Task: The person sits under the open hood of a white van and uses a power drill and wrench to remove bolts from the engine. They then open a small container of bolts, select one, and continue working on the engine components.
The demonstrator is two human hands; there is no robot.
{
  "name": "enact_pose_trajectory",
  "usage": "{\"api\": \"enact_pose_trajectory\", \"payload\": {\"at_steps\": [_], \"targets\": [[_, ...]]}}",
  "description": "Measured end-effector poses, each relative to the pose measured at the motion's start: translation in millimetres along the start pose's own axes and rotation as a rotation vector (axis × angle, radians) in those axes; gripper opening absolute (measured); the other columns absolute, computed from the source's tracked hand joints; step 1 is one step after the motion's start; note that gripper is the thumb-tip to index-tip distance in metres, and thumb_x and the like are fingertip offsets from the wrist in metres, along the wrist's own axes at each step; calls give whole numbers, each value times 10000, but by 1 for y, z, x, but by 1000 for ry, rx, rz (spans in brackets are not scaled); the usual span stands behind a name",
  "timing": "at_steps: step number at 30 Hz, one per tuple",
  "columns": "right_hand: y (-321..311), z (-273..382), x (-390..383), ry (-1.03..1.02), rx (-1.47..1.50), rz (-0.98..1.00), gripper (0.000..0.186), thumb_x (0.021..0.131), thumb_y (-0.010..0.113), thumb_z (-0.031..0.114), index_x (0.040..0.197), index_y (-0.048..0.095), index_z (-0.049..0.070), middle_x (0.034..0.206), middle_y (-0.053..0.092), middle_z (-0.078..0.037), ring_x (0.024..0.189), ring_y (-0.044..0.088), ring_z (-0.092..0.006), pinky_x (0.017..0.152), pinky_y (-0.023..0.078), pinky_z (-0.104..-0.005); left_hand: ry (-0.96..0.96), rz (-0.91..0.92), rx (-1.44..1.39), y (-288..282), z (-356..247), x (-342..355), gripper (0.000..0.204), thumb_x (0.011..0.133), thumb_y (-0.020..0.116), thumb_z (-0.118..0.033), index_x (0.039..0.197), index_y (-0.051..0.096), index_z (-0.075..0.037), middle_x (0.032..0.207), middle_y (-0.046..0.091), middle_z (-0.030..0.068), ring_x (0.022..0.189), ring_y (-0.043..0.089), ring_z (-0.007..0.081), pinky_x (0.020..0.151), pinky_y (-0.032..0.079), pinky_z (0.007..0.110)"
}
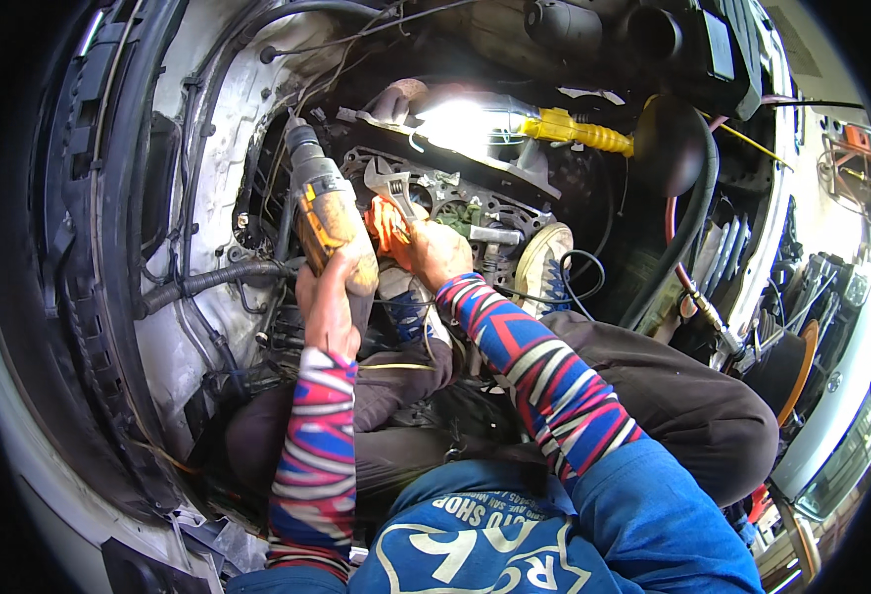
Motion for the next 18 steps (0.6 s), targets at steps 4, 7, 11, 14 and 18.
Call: {"api": "enact_pose_trajectory", "payload": {"at_steps": [4, 7, 11, 14, 18], "targets": [[5, -2, 8, 46, 29, 10, 286, 884, 722, 222, 1087, 609, 55, 906, 717, -185, 777, 730, -366, 681, 593, -446, 49, 146, -6, 0, -45, -38, 393, 909, 693, -213, 1236, 668, 5, 1084, 715, 75, 952, 680, 170, 872, 529, 324], [10, -6, 9, 116, 55, 36, 413, 876, 763, 298, 1169, 590, 63, 957, 721, -171, 809, 737, -348, 703, 601, -433, 104, 233, 73, -6, -71, -57, 509, 945, 629, -326, 1299, 624, 39, 1141, 718, 143, 1029, 701, 251, 945, 523, 375], [11, -7, 0, 148, 61, -17, 607, 876, 769, 324, 1376, 517, 89, 1039, 707, -163, 934, 724, -329, 766, 598, -433, 160, 387, 121, -15, -104, -70, 615, 960, 567, -423, 1359, 568, 45, 1185, 702, 192, 1078, 701, 325, 1005, 522, 446], [3, -2, -12, 79, 49, -100, 356, 854, 717, 152, 1175, 599, 51, 1103, 636, -152, 944, 689, -313, 758, 607, -410, 234, 384, 331, -28, -132, -73, 703, 957, 578, -432, 1457, 472, 49, 1268, 665, 194, 1093, 700, 308, 1007, 534, 425], [-5, 0, -33, 92, 80, -86, 370, 818, 759, 156, 1115, 567, 49, 1062, 597, -160, 990, 643, -343, 778, 586, -430, 250, 521, 518, -26, -156, -82, 867, 923, 624, -492, 1524, 365, 78, 1344, 608, 198, 1173, 657, 266, 1021, 524, 405]]}}
Point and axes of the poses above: each hand's wrist, its own x-axis towards the middle knuckle, its own y-axis out of the palm, z = x × y, the point moved 7 cm from there along x, towards the middle knuckle
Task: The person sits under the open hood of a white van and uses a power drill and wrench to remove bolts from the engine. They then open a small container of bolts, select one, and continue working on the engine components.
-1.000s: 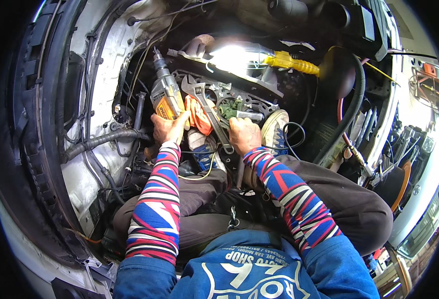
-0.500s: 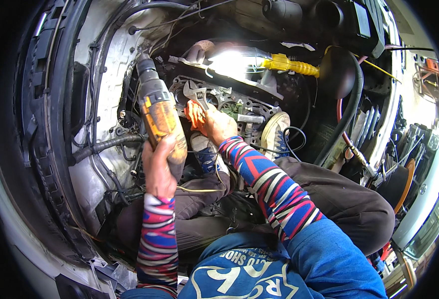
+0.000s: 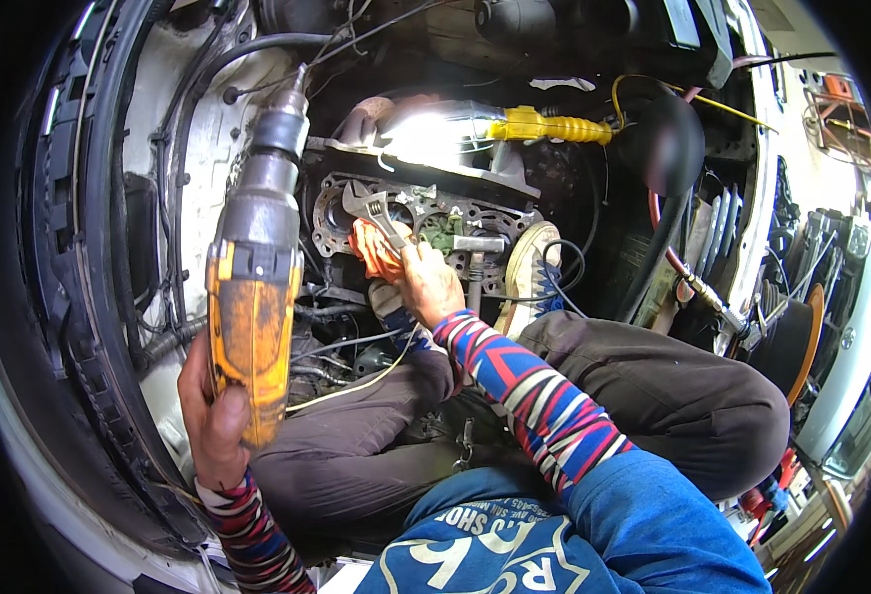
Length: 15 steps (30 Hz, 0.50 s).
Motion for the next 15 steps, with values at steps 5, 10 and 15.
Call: {"api": "enact_pose_trajectory", "payload": {"at_steps": [5, 10, 15], "targets": [[-51, 20, -38, 13, 334, -324, 556, 853, 771, 241, 1317, 537, 44, 1162, 575, -200, 1047, 582, -398, 934, 489, -477, -133, 10, 43, 4, -11, -7, 1052, 734, 769, -651, 1399, 484, 113, 1198, 657, 118, 1062, 651, 172, 948, 505, 304], [-51, 84, -49, 380, 1722, 135, 631, 1047, 534, 556, 1417, 495, 46, 1164, 627, -106, 1042, 623, -182, 872, 521, -331, -269, 195, 19, 28, -9, -3, 998, 761, 778, -605, 1408, 485, 96, 1213, 648, 115, 1086, 636, 176, 972, 492, 308], [-57, 120, -34, 678, 2355, 39, 493, 985, 683, 481, 1279, 536, 113, 1075, 647, -57, 973, 663, -178, 893, 560, -385, -300, 412, 173, 55, 0, 20, 1127, 752, 831, -650, 1480, 400, 95, 1311, 609, 142, 1228, 573, 208, 1077, 436, 340]]}}
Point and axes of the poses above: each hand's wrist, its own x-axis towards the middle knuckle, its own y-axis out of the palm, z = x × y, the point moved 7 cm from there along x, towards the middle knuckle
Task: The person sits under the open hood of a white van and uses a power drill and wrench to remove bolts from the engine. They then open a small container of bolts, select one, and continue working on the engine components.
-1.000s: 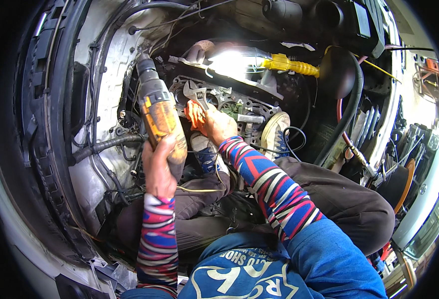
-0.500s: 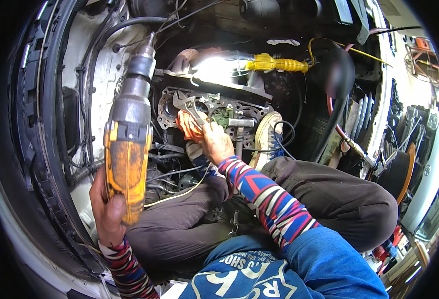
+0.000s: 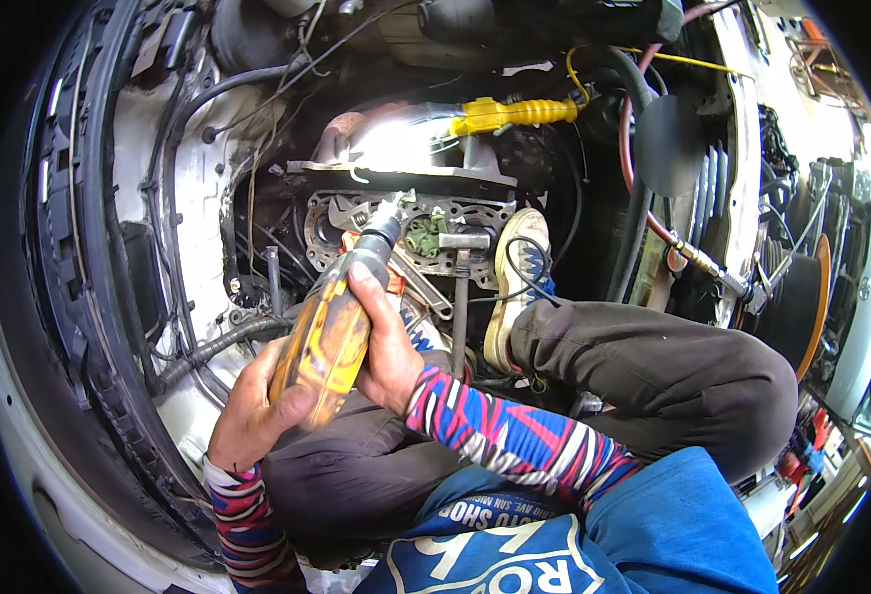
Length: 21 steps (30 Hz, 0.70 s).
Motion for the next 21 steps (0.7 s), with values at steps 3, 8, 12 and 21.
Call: {"api": "enact_pose_trajectory", "payload": {"at_steps": [3, 8, 12, 21], "targets": [[-13, 15, 17, 63, 60, -140, 510, 961, 663, 561, 1228, 565, 138, 959, 667, -23, 815, 688, -171, 727, 580, -342, 169, 57, 376, 3, -10, 13, 1237, 599, 1005, -486, 1515, 376, 57, 1391, 608, 176, 1325, 567, 231, 1109, 431, 363], [-22, 35, 38, 146, 112, -183, 528, 979, 564, 651, 1242, 644, 200, 948, 729, -22, 820, 740, -204, 733, 627, -459, 16, -205, 687, -9, -5, 23, 518, 749, 831, -98, 1203, 620, 33, 973, 734, 207, 926, 745, 363, 829, 557, 397], [-20, 37, 44, 204, 76, -230, 651, 879, 622, 755, 1192, 601, 185, 1057, 711, -42, 947, 711, -234, 802, 567, -514, 107, -296, 779, -5, -24, 28, 316, 763, 697, -15, 1070, 654, 43, 859, 713, 213, 813, 734, 377, 748, 553, 399], [-9, 37, 56, 316, 84, -238, 579, 900, 624, 717, 1141, 632, 191, 1023, 702, -17, 878, 698, -190, 730, 548, -445, -15, -329, 819, -10, -31, 30, 390, 739, 687, 6, 1125, 659, 51, 886, 730, 199, 822, 746, 333, 770, 554, 380]]}}
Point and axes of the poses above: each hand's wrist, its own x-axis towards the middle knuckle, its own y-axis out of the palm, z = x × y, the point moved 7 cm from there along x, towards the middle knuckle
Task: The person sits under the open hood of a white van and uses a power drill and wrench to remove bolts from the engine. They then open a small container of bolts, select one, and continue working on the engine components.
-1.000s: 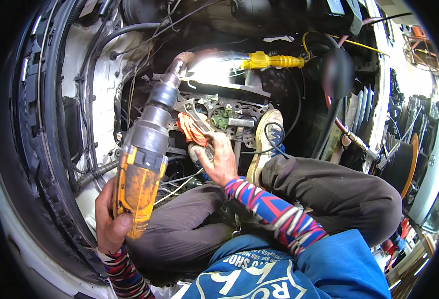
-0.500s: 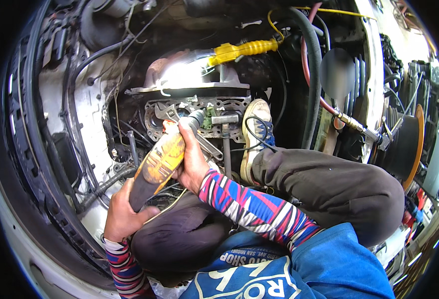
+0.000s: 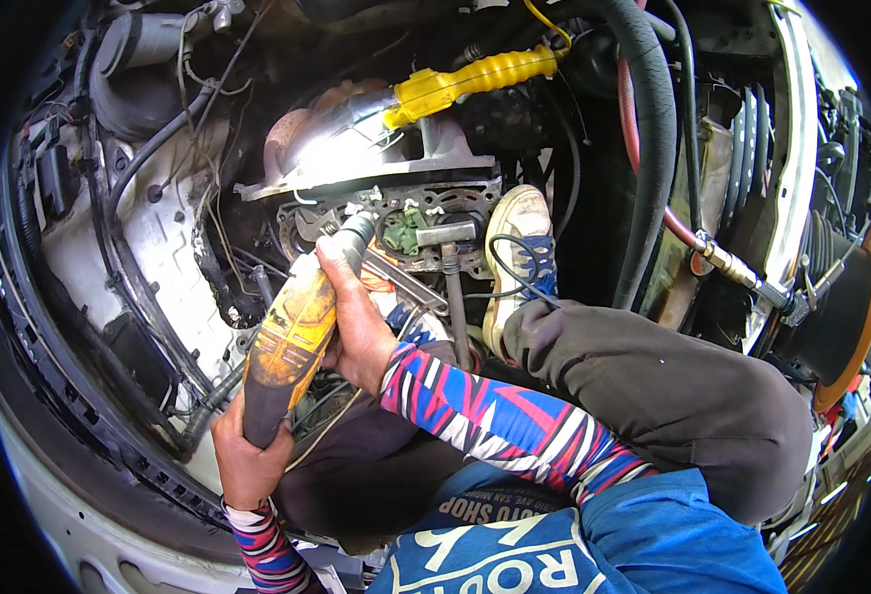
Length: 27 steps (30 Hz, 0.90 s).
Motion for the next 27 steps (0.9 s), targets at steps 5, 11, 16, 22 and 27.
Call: {"api": "enact_pose_trajectory", "payload": {"at_steps": [5, 11, 16, 22, 27], "targets": [[3, 8, 3, 44, 11, -36, 491, 953, 574, 693, 1057, 650, 220, 934, 728, 3, 801, 724, -172, 652, 583, -382, -59, -8, -40, 0, -6, 8, 344, 739, 680, 12, 1081, 663, 43, 849, 717, 178, 782, 731, 299, 760, 549, 367], [5, 13, 7, 29, 52, 54, 816, 866, 622, 778, 1381, 553, 148, 1309, 636, -68, 1197, 603, -261, 984, 436, -603, -87, 36, -42, -1, -21, 16, 229, 764, 679, 10, 991, 654, 26, 787, 689, 123, 703, 668, 214, 719, 533, 339], [-2, 24, 2, -164, -111, -255, 1127, 842, 664, 770, 1542, 302, -35, 1536, 409, -240, 1427, 415, -360, 1161, 322, -548, -304, 89, -169, -5, -30, 22, 183, 804, 667, 23, 986, 647, 34, 783, 681, 68, 701, 636, 157, 689, 517, 321], [71, 80, -93, -1539, -1102, 37, 742, 795, 794, 398, 1353, 543, -21, 1323, 572, -237, 1222, 550, -421, 1083, 407, -480, -303, 110, -201, 3, -54, 30, 191, 850, 660, 41, 1039, 626, 36, 750, 638, 39, 542, 584, 112, 499, 457, 285], [93, 94, -71, -1366, -1273, 305, 384, 713, 771, 423, 667, 654, 60, 714, 670, -151, 762, 680, -395, 679, 534, -514, -340, 137, -261, 13, -54, 30, 191, 870, 651, 62, 1058, 619, 49, 805, 657, 65, 597, 667, 156, 529, 517, 289]]}}
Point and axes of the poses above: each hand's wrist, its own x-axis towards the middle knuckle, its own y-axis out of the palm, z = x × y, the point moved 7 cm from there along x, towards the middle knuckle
